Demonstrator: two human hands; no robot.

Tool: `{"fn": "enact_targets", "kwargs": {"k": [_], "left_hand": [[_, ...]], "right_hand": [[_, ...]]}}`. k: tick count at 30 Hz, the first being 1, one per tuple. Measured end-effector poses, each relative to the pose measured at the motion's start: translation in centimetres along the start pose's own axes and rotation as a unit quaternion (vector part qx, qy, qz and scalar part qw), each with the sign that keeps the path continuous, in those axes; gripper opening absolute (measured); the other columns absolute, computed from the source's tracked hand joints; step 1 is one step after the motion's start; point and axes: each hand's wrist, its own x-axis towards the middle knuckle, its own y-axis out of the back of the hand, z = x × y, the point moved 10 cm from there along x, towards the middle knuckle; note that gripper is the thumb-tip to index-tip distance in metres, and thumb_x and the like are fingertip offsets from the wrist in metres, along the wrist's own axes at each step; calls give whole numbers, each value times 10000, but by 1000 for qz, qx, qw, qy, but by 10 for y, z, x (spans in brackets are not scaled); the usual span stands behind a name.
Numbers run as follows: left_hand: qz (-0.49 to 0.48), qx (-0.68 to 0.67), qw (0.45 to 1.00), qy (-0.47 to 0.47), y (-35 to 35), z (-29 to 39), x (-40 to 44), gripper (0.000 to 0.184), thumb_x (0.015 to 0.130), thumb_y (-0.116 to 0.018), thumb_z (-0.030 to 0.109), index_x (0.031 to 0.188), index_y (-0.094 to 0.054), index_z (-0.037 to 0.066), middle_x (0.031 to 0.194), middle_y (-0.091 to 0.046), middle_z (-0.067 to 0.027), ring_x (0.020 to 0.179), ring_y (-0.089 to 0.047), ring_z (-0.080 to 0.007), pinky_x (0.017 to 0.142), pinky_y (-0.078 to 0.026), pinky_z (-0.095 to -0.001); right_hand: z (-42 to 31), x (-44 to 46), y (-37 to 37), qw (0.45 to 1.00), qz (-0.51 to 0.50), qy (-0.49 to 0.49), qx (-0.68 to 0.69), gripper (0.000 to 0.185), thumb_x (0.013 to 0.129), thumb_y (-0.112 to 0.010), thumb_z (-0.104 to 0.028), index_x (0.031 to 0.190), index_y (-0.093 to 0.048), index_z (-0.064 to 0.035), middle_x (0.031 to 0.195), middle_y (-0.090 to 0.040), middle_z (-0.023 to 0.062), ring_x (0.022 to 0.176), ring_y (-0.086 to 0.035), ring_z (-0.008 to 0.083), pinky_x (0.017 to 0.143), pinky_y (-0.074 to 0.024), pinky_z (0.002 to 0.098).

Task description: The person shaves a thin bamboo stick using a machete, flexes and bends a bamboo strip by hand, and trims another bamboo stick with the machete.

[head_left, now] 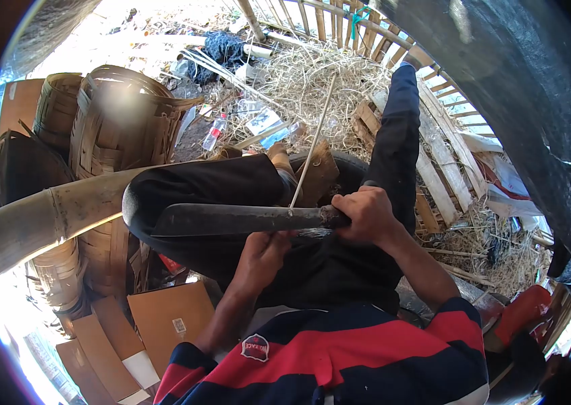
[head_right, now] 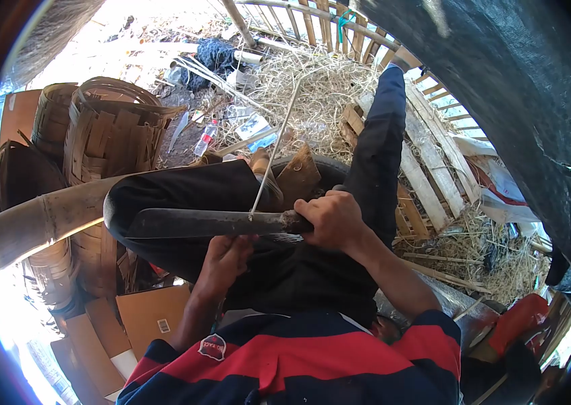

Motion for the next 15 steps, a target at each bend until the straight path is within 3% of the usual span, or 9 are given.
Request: {"fn": "enact_targets", "kwargs": {"k": [4, 8, 10, 14, 15], "left_hand": [[-6, -21, 1000, 12, 5, 1, -8, 222, 1034, -486, 272, 985, -570, 72, 662, -367, 96, 525, -278, 21, 438, -217, -162], [-5, -25, 999, 37, 16, -3, -18, 225, 1038, -469, 233, 994, -587, 47, 695, -419, 72, 551, -334, 9, 464, -262, -177], [-2, -18, 999, 50, 17, -7, -19, 226, 1038, -469, 230, 1004, -590, 43, 695, -411, 74, 557, -330, 11, 465, -259, -173], [-8, 6, 999, 30, 6, -6, -11, 231, 1038, -469, 227, 1016, -592, 32, 694, -414, 69, 580, -339, 4, 485, -271, -174], [-12, 12, 1000, 19, 2, -4, -8, 228, 1037, -468, 218, 1018, -591, 26, 695, -420, 62, 593, -346, -4, 501, -282, -181]], "right_hand": [[21, -3, 5, 1000, 2, -11, -6, 344, 618, -766, -299, 874, -610, -130, 625, -618, 38, 593, -645, 241, 587, -492, 369], [64, -9, 16, 996, 12, -72, -51, 348, 609, -790, -283, 856, -609, -118, 655, -646, 85, 608, -653, 285, 587, -504, 400], [88, -15, 23, 987, 29, -153, -32, 325, 635, -782, -282, 856, -610, -118, 661, -651, 101, 627, -665, 307, 587, -520, 418], [82, -17, 24, 986, 25, -161, -16, 304, 668, -763, -300, 862, -612, -121, 667, -657, 103, 641, -672, 316, 591, -532, 426], [64, -12, 22, 992, 20, -125, 2, 308, 664, -763, -306, 861, -610, -124, 666, -657, 97, 635, -670, 315, 586, -528, 426]]}}
